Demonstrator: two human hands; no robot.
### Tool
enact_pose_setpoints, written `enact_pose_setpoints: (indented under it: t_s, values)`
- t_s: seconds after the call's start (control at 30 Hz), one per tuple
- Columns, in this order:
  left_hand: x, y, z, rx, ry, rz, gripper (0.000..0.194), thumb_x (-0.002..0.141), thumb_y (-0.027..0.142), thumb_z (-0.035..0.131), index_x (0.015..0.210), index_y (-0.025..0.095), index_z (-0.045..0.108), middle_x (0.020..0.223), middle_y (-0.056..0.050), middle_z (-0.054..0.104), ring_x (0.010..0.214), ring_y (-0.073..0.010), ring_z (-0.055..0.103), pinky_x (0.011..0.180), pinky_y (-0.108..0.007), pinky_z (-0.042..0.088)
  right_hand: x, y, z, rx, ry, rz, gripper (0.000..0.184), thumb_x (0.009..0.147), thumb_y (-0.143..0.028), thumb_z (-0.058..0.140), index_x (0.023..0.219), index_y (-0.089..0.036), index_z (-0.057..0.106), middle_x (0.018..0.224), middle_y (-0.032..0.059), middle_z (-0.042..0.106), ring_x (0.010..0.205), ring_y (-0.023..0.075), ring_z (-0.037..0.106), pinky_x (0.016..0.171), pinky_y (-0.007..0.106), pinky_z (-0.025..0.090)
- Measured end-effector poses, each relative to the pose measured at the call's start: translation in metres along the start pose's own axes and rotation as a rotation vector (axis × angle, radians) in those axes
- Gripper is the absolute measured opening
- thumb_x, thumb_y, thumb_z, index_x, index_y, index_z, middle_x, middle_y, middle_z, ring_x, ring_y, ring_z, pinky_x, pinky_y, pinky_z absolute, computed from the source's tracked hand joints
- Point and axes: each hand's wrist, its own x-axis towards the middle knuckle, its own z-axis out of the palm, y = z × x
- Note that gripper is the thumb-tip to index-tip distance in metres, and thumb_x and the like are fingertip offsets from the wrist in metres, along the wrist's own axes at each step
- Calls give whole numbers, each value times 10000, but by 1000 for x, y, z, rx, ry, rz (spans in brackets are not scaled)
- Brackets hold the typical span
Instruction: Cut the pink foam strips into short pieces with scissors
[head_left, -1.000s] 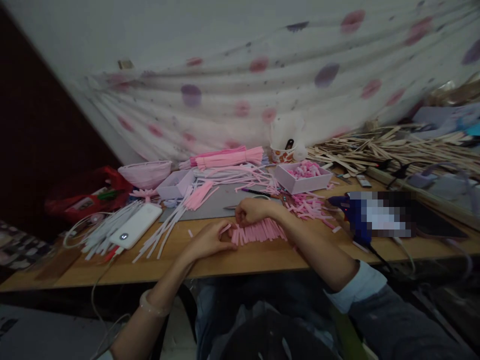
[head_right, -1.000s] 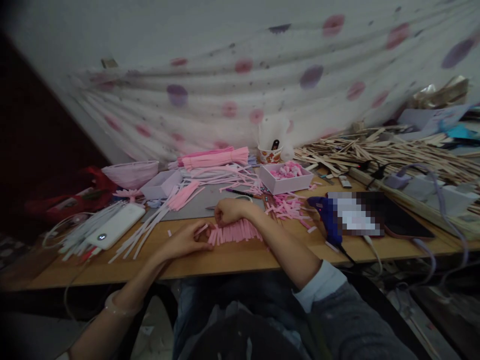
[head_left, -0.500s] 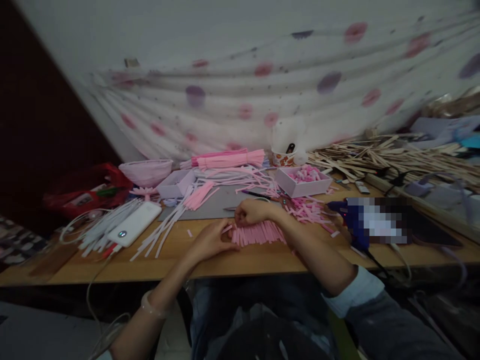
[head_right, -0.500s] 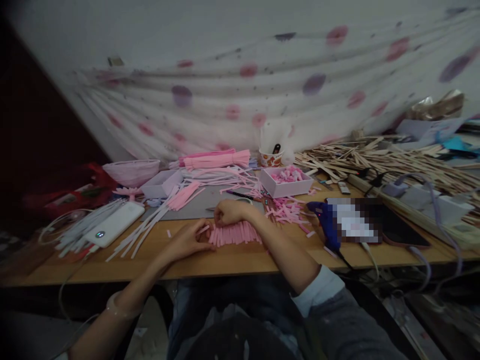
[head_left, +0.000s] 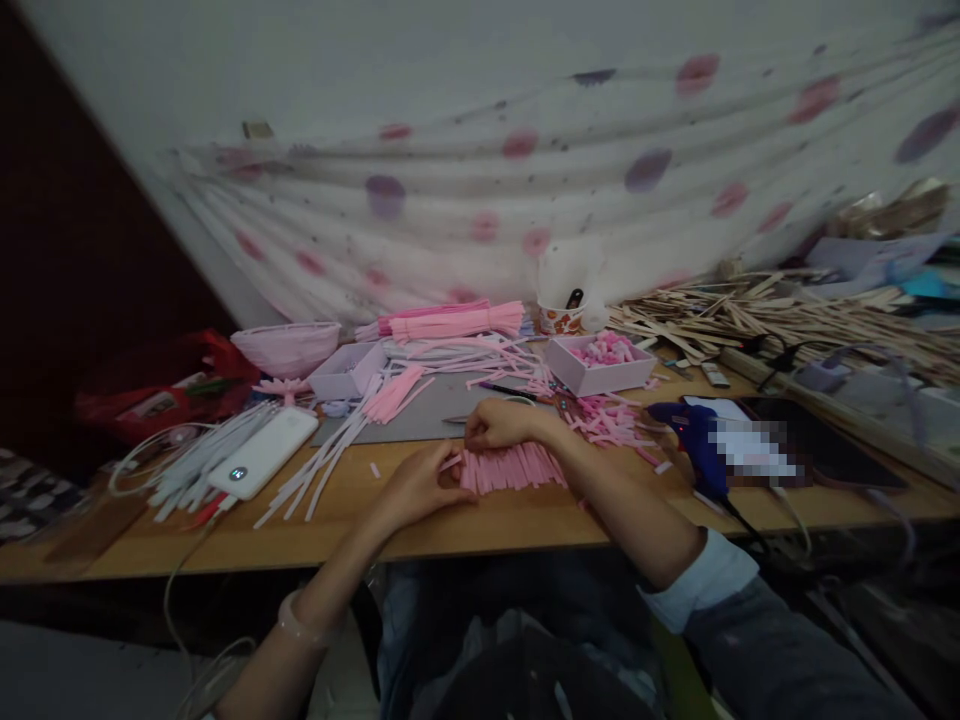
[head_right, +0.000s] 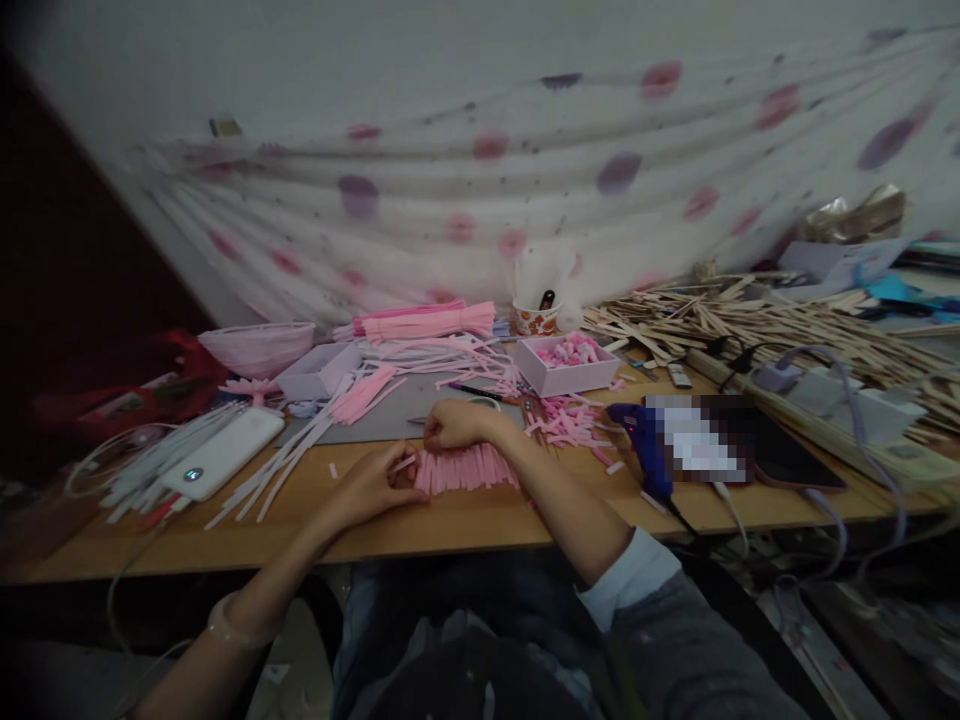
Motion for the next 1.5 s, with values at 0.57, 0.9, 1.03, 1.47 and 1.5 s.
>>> enact_pose_setpoints:
  t_s: [0.57,0.9,1.03,1.47,1.5]
  values:
    - [5,8,-19,-283,136,-71,321,765,505,524,790,185,519,697,15,513,641,-122,463,569,-219,359,-13,14,-22,-141,430,138,227,773,-237,512,778,-123,708,680,53,684,596,124,573,547,203,349]
    - [104,7,-82,-1111,202,-53,236,788,403,516,750,201,401,488,103,321,330,-29,168,351,-140,78,28,33,-60,-405,426,365,318,768,-116,503,1022,-161,687,1044,107,679,954,204,603,790,254,416]
    - [127,-9,-65,-1294,240,-90,272,751,334,557,641,179,362,510,83,411,323,-9,201,339,-147,111,55,43,-46,-441,380,330,242,736,-156,585,937,-113,713,967,144,690,939,253,603,831,310,417]
    - [127,-42,-38,-1298,438,-145,419,419,396,837,666,130,627,589,34,591,520,-60,539,519,-176,416,48,46,-55,396,894,239,160,701,-286,626,754,-136,640,688,36,654,620,134,572,575,243,424]
    - [126,-37,-36,-1275,397,-140,428,427,418,832,658,132,613,601,26,604,534,-74,561,537,-191,436,41,42,-55,544,864,221,182,664,-314,658,715,-143,627,637,19,633,575,123,553,537,233,409]
